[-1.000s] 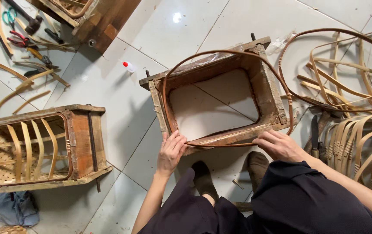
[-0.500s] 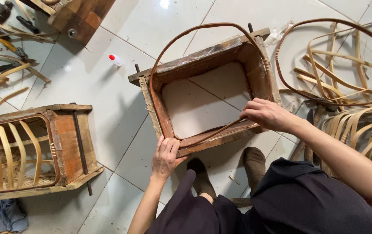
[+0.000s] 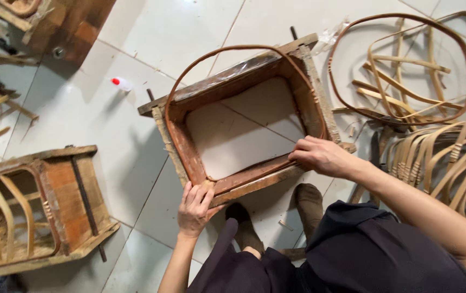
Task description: The person sits on the floor and weaves a bamboo basket on a wooden frame mold. They fit a woven bamboo panel into the frame, tuck and press bamboo strips along the rim, weave thin strips across the body, trim a strip end with a knife, and tap strips into place with a hammer.
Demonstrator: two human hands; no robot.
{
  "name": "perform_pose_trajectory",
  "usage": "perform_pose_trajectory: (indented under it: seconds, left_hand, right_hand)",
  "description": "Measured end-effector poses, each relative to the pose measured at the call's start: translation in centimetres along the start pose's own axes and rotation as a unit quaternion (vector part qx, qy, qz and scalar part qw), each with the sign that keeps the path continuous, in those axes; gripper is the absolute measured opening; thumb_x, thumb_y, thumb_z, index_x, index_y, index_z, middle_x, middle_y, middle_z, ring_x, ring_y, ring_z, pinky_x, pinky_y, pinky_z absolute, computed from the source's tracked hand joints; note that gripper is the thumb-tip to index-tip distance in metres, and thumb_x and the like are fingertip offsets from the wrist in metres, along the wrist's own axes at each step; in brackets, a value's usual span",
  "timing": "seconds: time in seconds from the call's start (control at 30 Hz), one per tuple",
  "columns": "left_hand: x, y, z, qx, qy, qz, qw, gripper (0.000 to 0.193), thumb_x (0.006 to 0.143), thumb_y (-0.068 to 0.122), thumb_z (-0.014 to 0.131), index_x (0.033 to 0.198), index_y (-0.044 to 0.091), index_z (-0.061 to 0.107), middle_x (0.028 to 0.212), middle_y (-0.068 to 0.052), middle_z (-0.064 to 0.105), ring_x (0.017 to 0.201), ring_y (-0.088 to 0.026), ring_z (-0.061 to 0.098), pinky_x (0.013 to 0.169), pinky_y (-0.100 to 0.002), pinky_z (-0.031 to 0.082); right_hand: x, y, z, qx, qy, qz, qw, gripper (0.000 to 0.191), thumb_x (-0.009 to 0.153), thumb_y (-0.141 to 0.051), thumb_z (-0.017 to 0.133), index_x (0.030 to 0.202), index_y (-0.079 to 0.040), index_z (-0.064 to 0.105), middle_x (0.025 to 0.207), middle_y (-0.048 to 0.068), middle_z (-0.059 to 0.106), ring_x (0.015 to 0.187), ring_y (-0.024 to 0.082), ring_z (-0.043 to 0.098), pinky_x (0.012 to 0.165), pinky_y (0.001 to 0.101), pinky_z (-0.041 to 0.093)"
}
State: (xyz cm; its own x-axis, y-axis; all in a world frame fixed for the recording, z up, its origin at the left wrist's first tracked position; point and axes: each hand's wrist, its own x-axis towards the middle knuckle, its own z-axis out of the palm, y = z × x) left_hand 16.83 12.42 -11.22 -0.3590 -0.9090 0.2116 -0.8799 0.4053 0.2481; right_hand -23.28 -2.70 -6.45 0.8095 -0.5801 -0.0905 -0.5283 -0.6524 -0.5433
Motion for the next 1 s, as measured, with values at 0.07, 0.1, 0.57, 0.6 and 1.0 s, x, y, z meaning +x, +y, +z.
perform_pose_trajectory:
  seconds: [0.07, 0.1, 0.57, 0.6, 1.0]
  left_hand:
    - [-0.2, 0.1, 0.1, -0.005, -0.012, -0.007, 1.000, 0.058, 0.072, 0.048, 0.079, 0.114, 0.008, 0.072, 0.112, -0.006, 0.067, 0.113, -0.026, 0.060, 0.116, -0.048, 0.040]
    - [-0.4, 0.2, 0.2, -0.007, -0.020, -0.011, 1.000, 0.057, 0.073, 0.047, 0.079, 0.113, 0.008, 0.072, 0.110, -0.006, 0.066, 0.112, -0.026, 0.060, 0.116, -0.049, 0.040]
    - [-0.2, 1.6, -0.5, -0.039, -0.002, -0.029, 0.999, 0.046, 0.077, 0.040, 0.068, 0.109, 0.007, 0.070, 0.104, -0.007, 0.063, 0.113, -0.028, 0.059, 0.116, -0.050, 0.040]
    - [-0.1, 1.7, -0.8, -0.049, 0.003, -0.033, 0.998, 0.044, 0.076, 0.034, 0.066, 0.110, 0.007, 0.070, 0.105, -0.007, 0.063, 0.114, -0.027, 0.060, 0.117, -0.050, 0.040]
    - [-0.6, 2.5, -2.2, -0.047, 0.020, -0.032, 0.998, 0.042, 0.075, 0.036, 0.076, 0.108, 0.010, 0.071, 0.099, -0.005, 0.065, 0.109, -0.025, 0.060, 0.117, -0.048, 0.039]
  right_hand:
    - [-0.8, 0.1, -0.1, -0.010, 0.042, -0.004, 0.999, 0.025, 0.092, -0.028, 0.071, 0.115, -0.018, 0.067, 0.119, 0.006, 0.062, 0.115, 0.025, 0.059, 0.102, 0.0462, 0.043]
    - [-1.1, 0.4, -0.2, -0.026, 0.118, 0.056, 0.991, 0.038, 0.091, -0.030, 0.071, 0.125, -0.015, 0.062, 0.129, 0.011, 0.057, 0.121, 0.029, 0.054, 0.106, 0.0471, 0.040]
    - [-4.4, 0.3, 4.4, -0.185, 0.132, 0.329, 0.916, 0.080, 0.094, -0.016, 0.057, 0.164, -0.002, 0.019, 0.173, 0.014, 0.016, 0.157, 0.029, 0.024, 0.126, 0.0487, 0.019]
    - [-4.6, 0.2, 4.1, -0.212, 0.150, 0.314, 0.913, 0.078, 0.093, -0.017, 0.058, 0.162, -0.003, 0.024, 0.170, 0.016, 0.020, 0.155, 0.030, 0.026, 0.125, 0.0498, 0.019]
    - [-7.4, -1.7, 0.0, -0.254, 0.044, 0.011, 0.966, 0.051, 0.081, -0.037, 0.064, 0.112, 0.003, 0.065, 0.122, 0.019, 0.062, 0.131, 0.034, 0.047, 0.118, 0.0486, 0.025]
